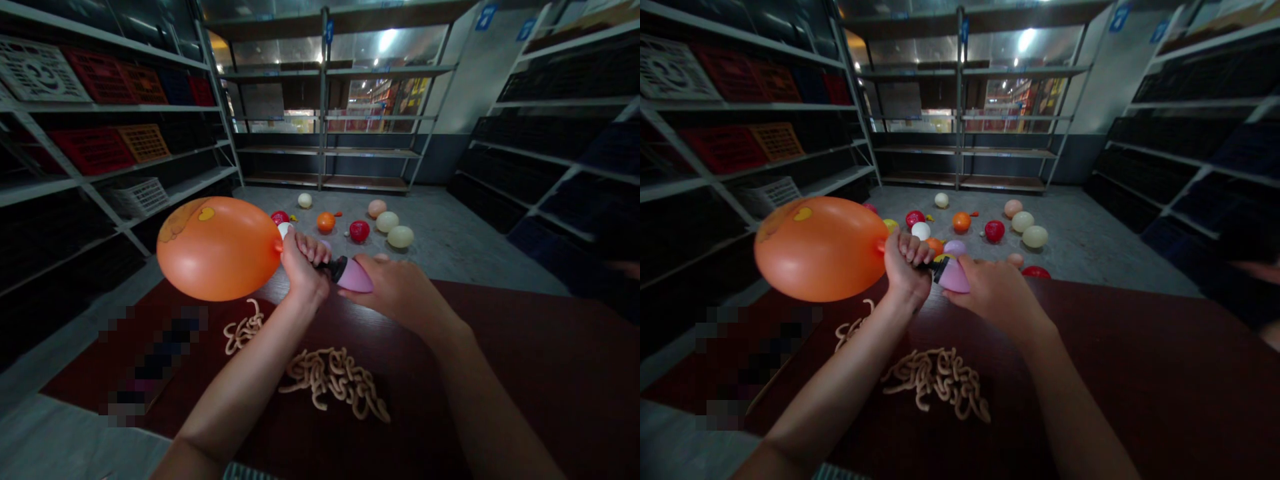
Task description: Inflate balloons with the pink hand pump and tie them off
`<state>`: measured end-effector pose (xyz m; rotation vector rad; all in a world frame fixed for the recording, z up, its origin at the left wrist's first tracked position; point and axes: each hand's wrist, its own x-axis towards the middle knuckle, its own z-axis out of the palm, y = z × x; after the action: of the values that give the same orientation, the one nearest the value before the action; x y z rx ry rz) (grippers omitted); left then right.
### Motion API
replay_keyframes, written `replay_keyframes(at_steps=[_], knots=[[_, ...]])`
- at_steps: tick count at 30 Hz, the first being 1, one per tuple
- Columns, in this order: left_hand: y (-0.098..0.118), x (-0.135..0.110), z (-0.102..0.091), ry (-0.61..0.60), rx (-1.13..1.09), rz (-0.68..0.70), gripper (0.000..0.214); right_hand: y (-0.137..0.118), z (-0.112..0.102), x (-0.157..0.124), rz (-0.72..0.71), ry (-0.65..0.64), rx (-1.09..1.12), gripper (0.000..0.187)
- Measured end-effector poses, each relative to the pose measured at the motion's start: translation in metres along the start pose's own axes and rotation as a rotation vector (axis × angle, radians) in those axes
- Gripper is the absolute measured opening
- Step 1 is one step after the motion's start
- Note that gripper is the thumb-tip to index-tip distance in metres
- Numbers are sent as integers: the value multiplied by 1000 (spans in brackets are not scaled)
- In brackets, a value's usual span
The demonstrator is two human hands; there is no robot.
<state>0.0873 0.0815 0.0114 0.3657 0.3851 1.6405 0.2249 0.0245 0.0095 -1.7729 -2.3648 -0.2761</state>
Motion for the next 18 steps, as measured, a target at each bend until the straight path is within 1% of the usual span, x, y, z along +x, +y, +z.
replay_keyframes(at_steps=[6, 11, 14, 16, 18], knots=[[14, 16, -3, -2, 18, -4, 54, -2, 5, 8, 19, 7, 108, 50], [25, 25, -7, -26, 34, 91, 56, 6, 16, 7, 32, 40, 160, 55], [30, 27, -9, -20, 54, 135, 57, 13, 28, -3, 109, 31, 202, 53], [31, 27, -10, -14, 63, 127, 56, 17, 35, -16, 157, 22, 231, 49], [32, 27, -11, -14, 68, 98, 55, 23, 40, -34, 212, 25, 260, 50]])
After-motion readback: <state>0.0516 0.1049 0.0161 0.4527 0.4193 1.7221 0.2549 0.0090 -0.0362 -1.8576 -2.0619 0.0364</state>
